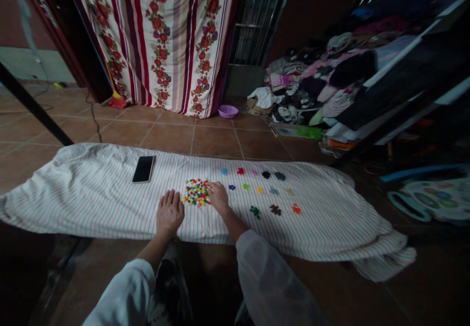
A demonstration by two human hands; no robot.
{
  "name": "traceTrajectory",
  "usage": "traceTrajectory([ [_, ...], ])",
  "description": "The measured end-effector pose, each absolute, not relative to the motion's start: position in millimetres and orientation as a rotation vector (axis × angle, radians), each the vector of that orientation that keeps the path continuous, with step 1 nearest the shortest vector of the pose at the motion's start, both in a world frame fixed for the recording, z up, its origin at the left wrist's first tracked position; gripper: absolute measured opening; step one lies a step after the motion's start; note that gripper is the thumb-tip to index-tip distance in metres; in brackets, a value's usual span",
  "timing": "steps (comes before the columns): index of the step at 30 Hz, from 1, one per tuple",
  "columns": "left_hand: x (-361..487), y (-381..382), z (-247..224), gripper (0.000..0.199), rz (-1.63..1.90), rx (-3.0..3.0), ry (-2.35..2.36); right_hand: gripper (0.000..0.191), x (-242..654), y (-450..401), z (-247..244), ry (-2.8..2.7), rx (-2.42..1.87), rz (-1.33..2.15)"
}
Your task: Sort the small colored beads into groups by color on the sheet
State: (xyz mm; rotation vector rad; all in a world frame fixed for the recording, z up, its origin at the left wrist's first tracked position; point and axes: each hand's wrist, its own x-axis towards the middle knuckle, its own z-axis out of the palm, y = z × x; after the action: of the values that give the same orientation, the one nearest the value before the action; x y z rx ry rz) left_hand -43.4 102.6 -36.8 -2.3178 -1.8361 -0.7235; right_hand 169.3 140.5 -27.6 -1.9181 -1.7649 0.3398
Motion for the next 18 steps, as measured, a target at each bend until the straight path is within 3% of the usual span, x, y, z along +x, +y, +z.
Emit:
traceTrajectory([
  [18, -43.4, 100.8, -34.3, 0.045, -0.715, -2.329, -1.829, 0.024, 166.9, 137.8, -21.2, -1.673, -1.955, 0.453],
])
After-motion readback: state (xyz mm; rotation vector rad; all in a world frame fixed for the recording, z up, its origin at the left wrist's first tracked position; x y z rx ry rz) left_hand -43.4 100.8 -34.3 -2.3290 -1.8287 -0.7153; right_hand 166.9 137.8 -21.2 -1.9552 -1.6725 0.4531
